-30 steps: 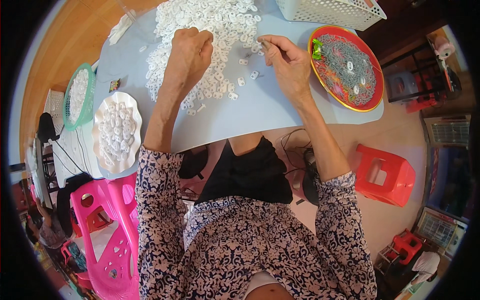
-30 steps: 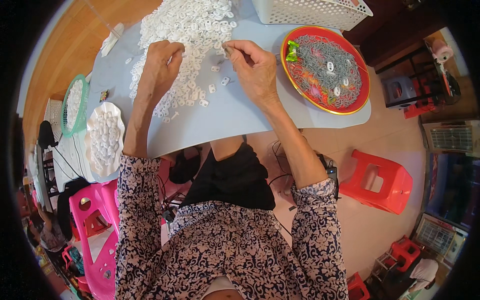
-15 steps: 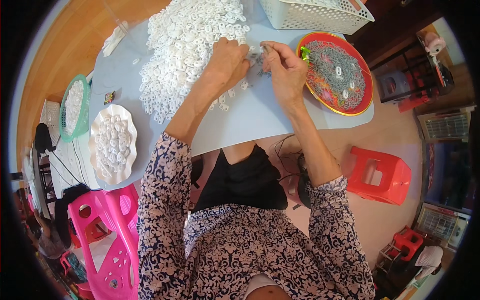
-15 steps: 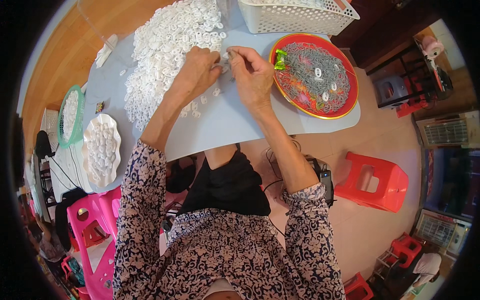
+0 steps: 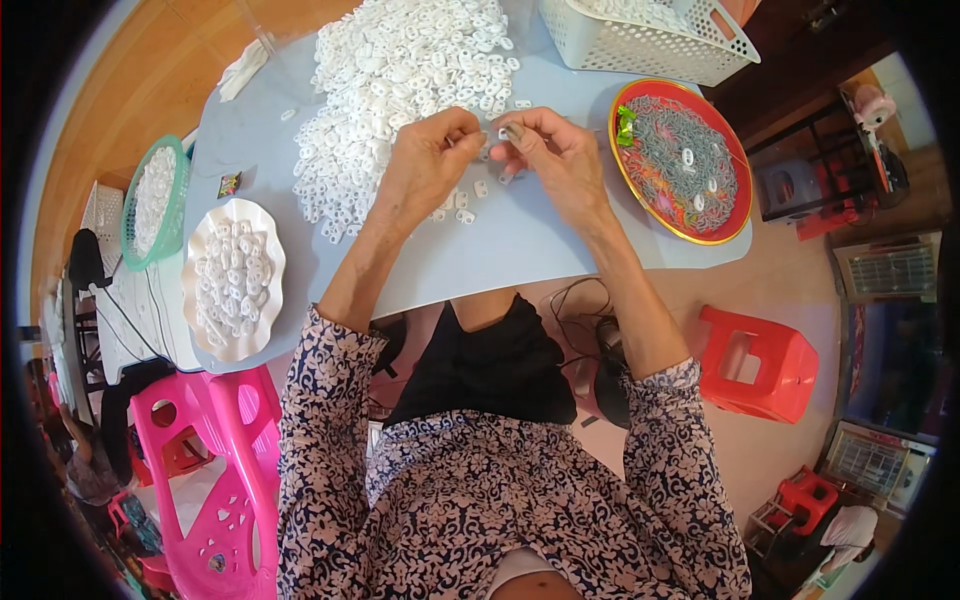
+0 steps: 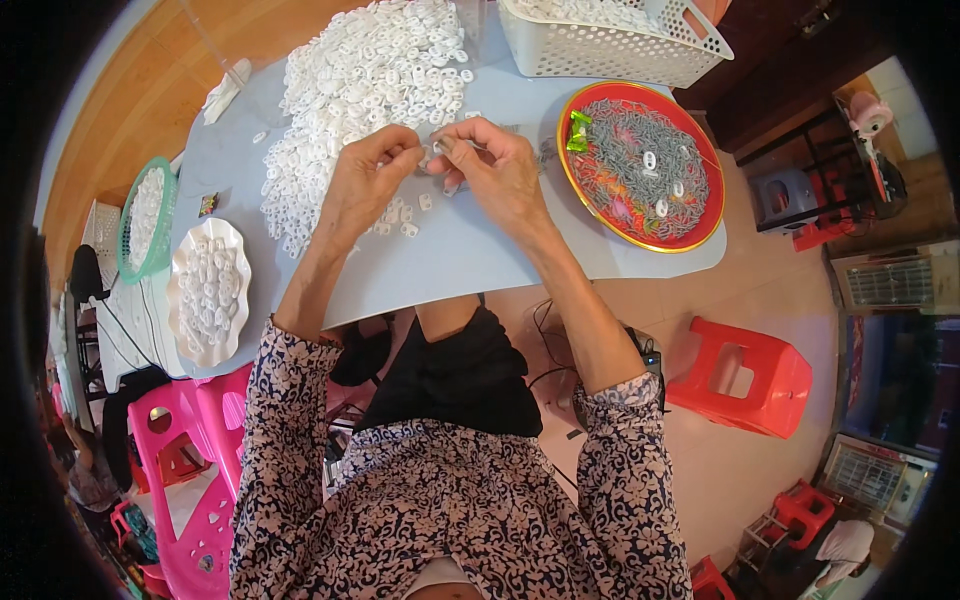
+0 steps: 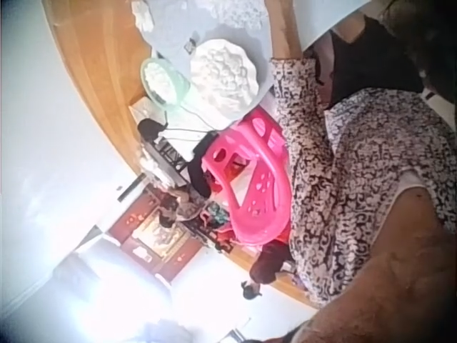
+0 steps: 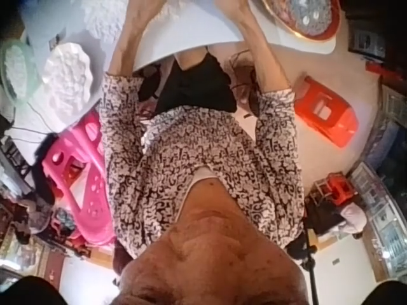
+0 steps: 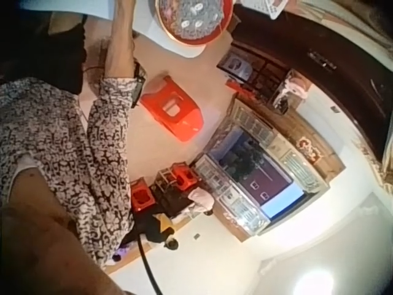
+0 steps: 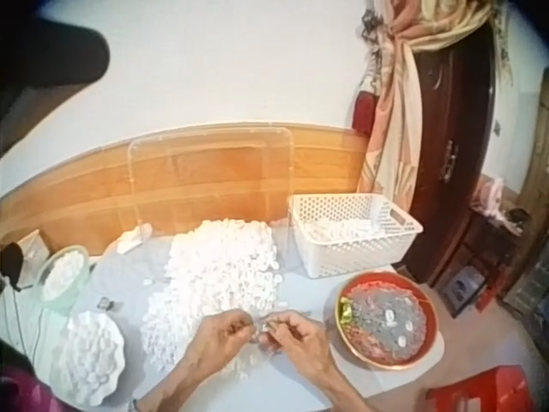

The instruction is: The recorder is manually assembling small white plastic components by fitting pieces together.

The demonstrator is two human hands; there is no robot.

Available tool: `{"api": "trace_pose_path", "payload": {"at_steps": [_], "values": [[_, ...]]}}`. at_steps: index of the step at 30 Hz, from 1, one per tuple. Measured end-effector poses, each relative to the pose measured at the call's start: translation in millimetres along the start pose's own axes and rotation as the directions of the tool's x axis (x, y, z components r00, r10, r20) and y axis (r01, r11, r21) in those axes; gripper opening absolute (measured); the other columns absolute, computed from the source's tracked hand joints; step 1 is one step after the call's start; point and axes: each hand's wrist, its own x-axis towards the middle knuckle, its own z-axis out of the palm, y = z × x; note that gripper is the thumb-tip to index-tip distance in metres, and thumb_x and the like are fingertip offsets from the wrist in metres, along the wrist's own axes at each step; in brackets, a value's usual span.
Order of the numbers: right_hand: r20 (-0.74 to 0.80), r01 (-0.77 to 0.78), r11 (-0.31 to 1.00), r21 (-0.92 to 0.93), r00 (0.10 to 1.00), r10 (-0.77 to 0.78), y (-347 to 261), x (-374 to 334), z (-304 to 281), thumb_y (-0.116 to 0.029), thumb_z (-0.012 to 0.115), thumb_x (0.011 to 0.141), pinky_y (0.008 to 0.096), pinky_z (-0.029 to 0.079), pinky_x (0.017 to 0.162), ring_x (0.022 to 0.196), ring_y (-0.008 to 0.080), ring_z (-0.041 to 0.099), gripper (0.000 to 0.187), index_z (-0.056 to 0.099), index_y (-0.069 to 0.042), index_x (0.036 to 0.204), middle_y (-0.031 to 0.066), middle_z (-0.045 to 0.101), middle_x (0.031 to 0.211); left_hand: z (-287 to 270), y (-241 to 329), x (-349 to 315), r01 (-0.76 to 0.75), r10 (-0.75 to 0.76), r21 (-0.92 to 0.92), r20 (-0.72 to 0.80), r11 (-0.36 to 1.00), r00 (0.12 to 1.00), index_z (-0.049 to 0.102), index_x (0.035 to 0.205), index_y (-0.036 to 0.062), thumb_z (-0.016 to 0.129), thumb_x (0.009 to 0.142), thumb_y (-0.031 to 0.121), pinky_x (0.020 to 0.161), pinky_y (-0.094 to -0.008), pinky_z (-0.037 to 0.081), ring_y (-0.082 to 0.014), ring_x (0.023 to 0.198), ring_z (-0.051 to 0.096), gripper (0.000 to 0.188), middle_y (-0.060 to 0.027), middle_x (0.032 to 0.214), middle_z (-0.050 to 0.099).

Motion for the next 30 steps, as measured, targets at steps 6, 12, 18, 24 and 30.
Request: {"api": "trace_pose_path", "payload": {"at_steps": [6,12,18,24,30], "values": [[0.072,0.072,0.997,-0.021,0.995,-0.07,2.2,-0.4,0.6,-0.013,0.056,0.092,0.0227,0.051,0.062,0.072,0.0089,0.062,0.016,0.063,0.001,0.098,0.0054,0.066,0.08,5.7,-9.1,-1.7,-0.092,0.092,0.01,-0.01,0.996,0.996,0.061,0.089,-0.0008,0.057,0.084,0.006,0.052,-0.0216,0.038,-0.0059,0.059,0.045,0.009,0.0005,0.066,0.055],[0.035,0.038,0.997,0.064,0.999,-0.04,1.0,0.3,-2.5,-0.013,0.056,0.092,0.0224,0.051,0.062,0.073,0.0095,0.063,0.017,0.063,0.001,0.098,0.0048,0.066,0.081,4.2,-11.5,0.3,-0.014,0.015,-0.179,0.007,0.984,1.0,0.061,0.093,0.0007,0.057,0.083,0.004,0.059,-0.02,0.039,-0.005,0.067,0.048,0.011,0.0013,0.069,0.056],[0.037,0.008,0.997,0.083,0.999,-0.011,-5.0,-2.0,-3.5,-0.017,0.053,0.094,0.0235,0.051,0.065,0.078,0.0104,0.062,0.022,0.061,0.001,0.103,0.0078,0.065,0.1,8.3,-11.7,0.5,-0.005,0.005,-0.26,0.0,0.966,1.0,0.061,0.095,0.0012,0.057,0.084,0.004,0.058,-0.0198,0.038,-0.0045,0.067,0.047,0.012,0.0027,0.071,0.055],[0.021,0.074,0.994,0.081,0.997,-0.076,-3.0,-2.2,-5.0,-0.018,0.053,0.094,0.0234,0.051,0.067,0.081,0.0105,0.062,0.022,0.061,0.001,0.103,0.0077,0.065,0.101,7.7,-7.2,-1.3,0.038,-0.027,-0.229,0.051,0.973,0.998,0.062,0.096,0.0012,0.059,0.084,0.006,0.057,-0.0198,0.037,-0.0039,0.067,0.047,0.013,0.0026,0.071,0.054],[0.001,0.147,0.986,0.081,0.989,-0.148,-0.6,-0.6,-2.0,-0.015,0.056,0.092,0.0219,0.05,0.066,0.076,0.0082,0.063,0.018,0.062,0.001,0.1,0.0045,0.066,0.086,8.6,-5.9,-1.4,-0.017,0.017,-0.293,-0.005,0.956,1.0,0.063,0.101,-0.0002,0.059,0.085,0.006,0.059,-0.0186,0.036,-0.0031,0.067,0.046,0.018,0.0043,0.071,0.054]]}}
